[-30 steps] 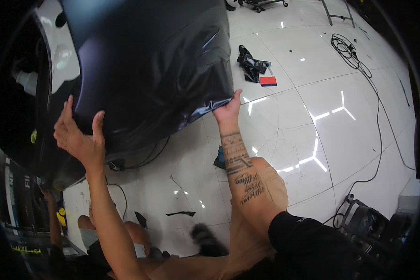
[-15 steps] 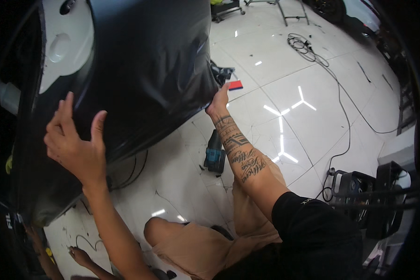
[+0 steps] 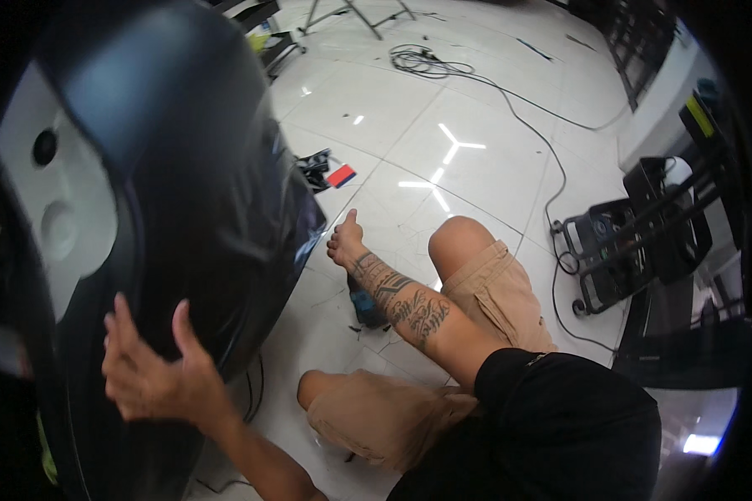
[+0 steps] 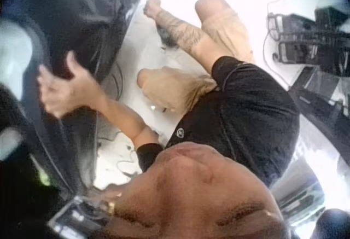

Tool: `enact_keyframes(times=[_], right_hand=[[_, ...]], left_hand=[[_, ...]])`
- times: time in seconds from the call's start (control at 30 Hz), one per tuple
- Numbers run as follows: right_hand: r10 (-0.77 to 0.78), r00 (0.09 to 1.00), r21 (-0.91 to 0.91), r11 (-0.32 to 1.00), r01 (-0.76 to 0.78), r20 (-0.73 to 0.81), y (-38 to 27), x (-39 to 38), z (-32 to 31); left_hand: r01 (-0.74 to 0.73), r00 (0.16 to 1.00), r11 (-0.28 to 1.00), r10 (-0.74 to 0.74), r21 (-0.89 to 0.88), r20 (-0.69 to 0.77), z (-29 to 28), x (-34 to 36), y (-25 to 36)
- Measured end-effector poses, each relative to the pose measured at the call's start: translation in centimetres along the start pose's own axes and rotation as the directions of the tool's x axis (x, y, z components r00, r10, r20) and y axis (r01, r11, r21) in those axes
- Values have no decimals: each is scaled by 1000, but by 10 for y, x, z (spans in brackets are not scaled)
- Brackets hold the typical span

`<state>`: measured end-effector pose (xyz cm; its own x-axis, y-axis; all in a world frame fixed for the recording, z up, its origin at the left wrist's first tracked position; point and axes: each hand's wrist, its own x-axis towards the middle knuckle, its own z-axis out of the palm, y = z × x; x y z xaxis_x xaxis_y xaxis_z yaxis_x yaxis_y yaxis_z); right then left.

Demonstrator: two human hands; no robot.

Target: The person applies a matte black vinyl wrap to a car bumper using a heat gun, squeegee, and knife. They smooth the film, heat edges for adhesion, and trim excess material along the bumper contours.

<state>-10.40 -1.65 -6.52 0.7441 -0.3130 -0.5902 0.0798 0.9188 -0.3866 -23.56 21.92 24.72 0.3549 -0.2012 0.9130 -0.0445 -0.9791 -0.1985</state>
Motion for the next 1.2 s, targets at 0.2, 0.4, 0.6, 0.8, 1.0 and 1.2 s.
enact_keyframes(times=[0.2, 0.4, 0.6, 0.8, 1.0, 1.2], right_hand=[[-822, 486, -861, -10, 509, 297, -110, 117, 21], [39, 860, -502, -799, 333, 508, -200, 271, 55], [134, 884, -444, -825, 350, 449, -231, 461, 30], [34, 776, -543, -695, 471, 630, -121, 489, 0], [168, 702, -456, -653, 605, 692, -112, 519, -27], [-219, 711, -729, -387, 565, 668, -161, 572, -82]], left_hand=[[-102, 994, 984, 108, 149, -33, -5, 5, 6], [-65, 986, 996, 74, 65, -147, 24, 10, 15], [-48, 989, 943, -1, 329, 147, -14, -51, -61], [-208, 743, 795, -251, 570, 621, -135, -51, -91], [-110, 635, 833, -360, 542, 683, -80, -15, 10], [-80, 773, 842, -286, 534, 567, -51, 2, 14]])
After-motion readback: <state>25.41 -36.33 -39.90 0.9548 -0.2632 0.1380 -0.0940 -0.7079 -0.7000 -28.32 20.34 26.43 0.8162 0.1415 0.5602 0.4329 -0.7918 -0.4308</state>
